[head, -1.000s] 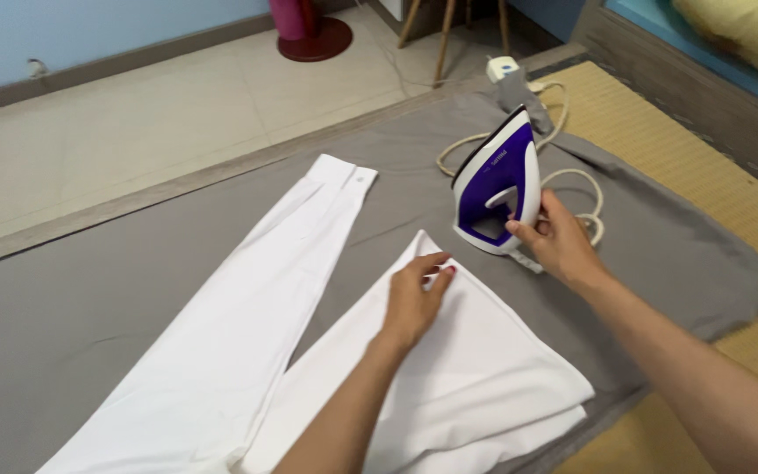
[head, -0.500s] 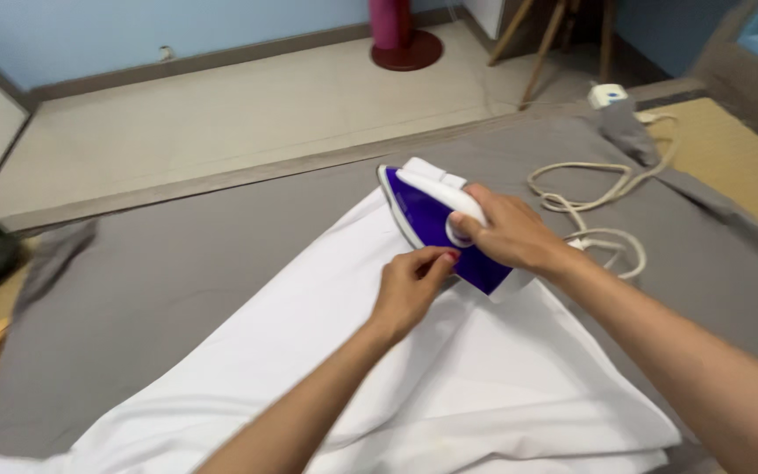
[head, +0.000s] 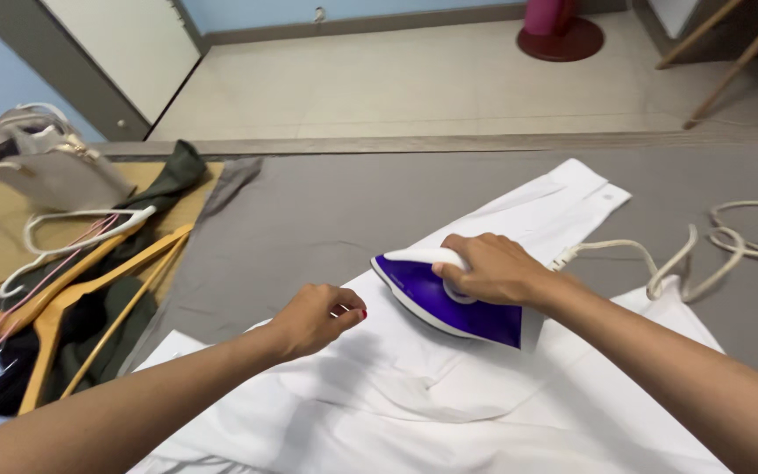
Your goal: The person irons a white shirt on a gray ironing board. They smooth the fabric with their hands, then use a purple and white iron to press the body and sleeves of the shirt.
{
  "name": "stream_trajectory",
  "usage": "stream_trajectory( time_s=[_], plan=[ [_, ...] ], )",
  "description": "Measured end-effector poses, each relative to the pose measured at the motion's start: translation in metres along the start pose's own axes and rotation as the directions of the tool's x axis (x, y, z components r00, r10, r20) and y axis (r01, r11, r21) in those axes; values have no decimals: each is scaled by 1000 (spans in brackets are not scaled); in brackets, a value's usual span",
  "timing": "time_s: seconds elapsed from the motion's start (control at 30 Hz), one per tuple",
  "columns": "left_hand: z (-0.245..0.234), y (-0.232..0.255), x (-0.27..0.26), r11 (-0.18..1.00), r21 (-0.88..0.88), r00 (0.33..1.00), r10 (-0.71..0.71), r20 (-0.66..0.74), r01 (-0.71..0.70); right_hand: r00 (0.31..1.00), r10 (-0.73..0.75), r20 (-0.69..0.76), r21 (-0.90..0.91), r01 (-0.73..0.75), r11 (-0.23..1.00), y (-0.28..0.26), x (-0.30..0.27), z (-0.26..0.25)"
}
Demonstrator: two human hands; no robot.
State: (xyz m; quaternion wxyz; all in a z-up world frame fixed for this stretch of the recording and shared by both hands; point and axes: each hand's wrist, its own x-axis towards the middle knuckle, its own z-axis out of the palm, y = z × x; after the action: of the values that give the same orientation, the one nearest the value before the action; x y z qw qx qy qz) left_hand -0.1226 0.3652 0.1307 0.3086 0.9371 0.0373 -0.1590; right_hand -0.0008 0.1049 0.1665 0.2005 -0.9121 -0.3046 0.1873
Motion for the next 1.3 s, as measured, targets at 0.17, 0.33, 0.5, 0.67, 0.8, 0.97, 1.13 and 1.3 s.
stream_trajectory(
  time_s=[0.17,0.33,0.5,0.67,0.8,0.97,1.13,1.3],
  plan=[
    [4,-48,-20,996,-35,991,-87,-106,83,993,-65,101,-45,70,997,-34,14,20],
    [33,-96,-37,981,-23,952,-191,-238,191,978,-34,206,-80,51,995,-49,26,34],
    [61,-127,-58,970,-33,920,-239,-310,241,968,-71,239,-113,101,988,-53,35,54],
    [83,-136,-67,986,-33,887,-161,-434,163,976,-79,205,-116,105,988,-57,43,68],
    [89,-128,-68,975,55,890,-173,-421,216,961,-66,270,-135,106,985,-61,46,65],
    [84,-122,-64,946,206,891,-141,-431,249,952,-106,287,-191,165,968,-73,54,71],
    [80,-114,-67,960,247,892,-8,-451,134,962,-190,198,-217,232,948,-92,71,89],
    [75,-109,-79,981,114,937,186,-297,-158,964,-173,204,-247,222,943,-96,71,89]
  ],
)
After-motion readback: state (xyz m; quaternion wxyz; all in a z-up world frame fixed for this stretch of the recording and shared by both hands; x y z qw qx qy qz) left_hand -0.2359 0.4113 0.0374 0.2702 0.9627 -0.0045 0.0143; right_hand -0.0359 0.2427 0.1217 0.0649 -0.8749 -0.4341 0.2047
